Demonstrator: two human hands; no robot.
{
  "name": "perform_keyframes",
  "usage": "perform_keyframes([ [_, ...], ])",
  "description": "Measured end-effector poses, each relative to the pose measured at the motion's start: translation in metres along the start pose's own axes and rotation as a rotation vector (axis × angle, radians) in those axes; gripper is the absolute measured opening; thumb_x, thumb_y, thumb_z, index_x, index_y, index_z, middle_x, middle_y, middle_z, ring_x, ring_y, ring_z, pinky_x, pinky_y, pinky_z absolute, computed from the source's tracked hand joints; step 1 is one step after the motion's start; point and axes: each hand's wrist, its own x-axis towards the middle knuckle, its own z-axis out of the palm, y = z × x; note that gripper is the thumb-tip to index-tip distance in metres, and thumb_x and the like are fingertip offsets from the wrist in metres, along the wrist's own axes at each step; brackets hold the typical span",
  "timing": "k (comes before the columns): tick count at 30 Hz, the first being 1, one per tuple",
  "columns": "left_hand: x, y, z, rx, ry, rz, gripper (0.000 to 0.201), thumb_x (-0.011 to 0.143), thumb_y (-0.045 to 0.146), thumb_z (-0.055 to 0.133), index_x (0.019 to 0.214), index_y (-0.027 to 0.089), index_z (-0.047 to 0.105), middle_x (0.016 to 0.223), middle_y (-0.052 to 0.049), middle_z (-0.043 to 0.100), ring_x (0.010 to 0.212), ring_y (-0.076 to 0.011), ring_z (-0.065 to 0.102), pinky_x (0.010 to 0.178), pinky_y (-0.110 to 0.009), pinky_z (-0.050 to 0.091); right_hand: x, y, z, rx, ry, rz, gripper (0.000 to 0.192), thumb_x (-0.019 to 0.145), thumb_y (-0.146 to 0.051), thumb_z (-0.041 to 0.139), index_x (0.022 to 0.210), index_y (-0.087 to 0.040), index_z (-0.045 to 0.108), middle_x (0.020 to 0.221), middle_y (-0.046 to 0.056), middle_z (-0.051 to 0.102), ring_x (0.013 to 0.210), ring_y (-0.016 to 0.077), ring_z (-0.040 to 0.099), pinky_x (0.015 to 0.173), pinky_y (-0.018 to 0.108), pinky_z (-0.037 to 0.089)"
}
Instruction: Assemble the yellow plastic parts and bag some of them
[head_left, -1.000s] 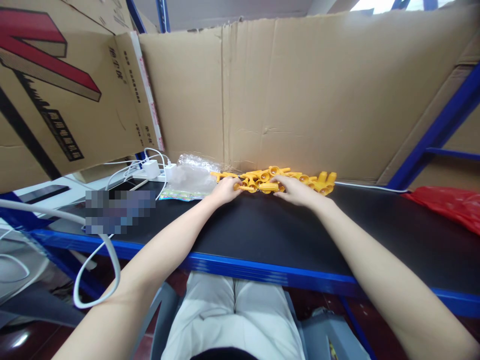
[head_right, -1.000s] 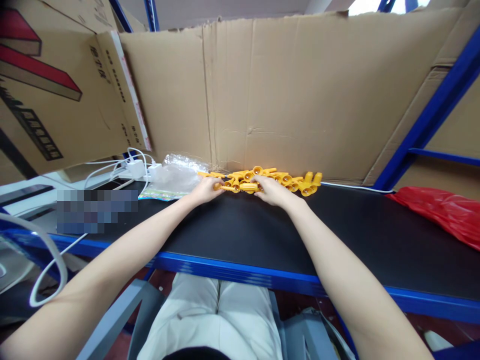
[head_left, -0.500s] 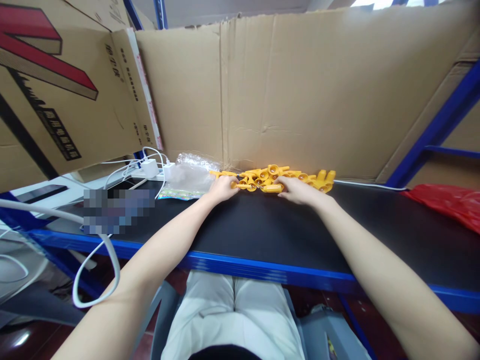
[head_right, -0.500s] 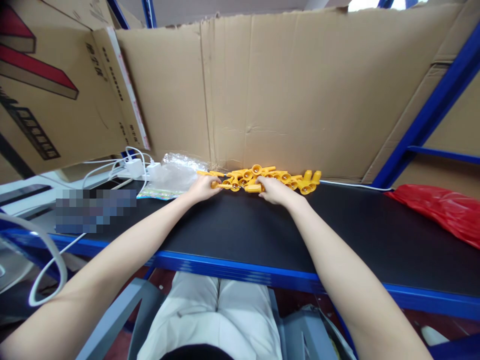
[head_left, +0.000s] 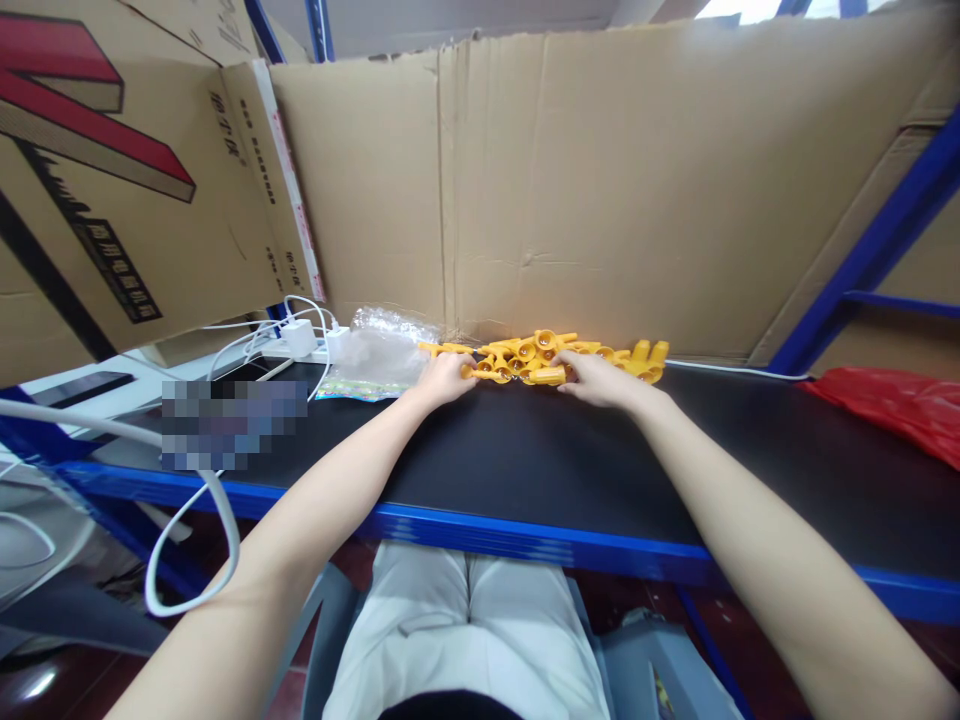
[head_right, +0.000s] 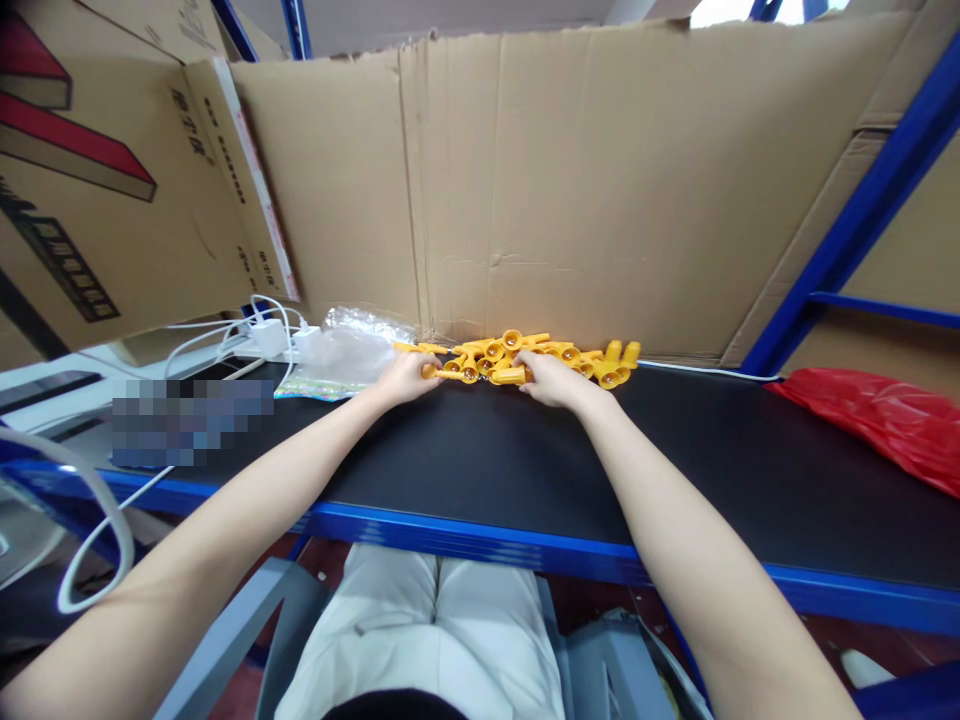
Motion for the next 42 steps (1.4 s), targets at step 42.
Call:
perform_keyframes([
  [42, -0.002, 0.005, 0.003, -0.015, 0.015, 0.031, 0.028, 0.076, 0.038, 0.056, 0.095, 0.020, 0.066, 0.084, -0.006, 0.068, 0.080, -0.0215, 0.063, 0.070, -0.030, 0.047, 0.003, -0.017, 0.021, 1.005, -0.298, 0.189, 0.033, 0.083, -0.047, 0.055, 0.097, -0.016, 0.052, 0.088, 0.009, 0.067, 0.056, 0.0099, 0.060, 0.043, 0.018, 0.044],
])
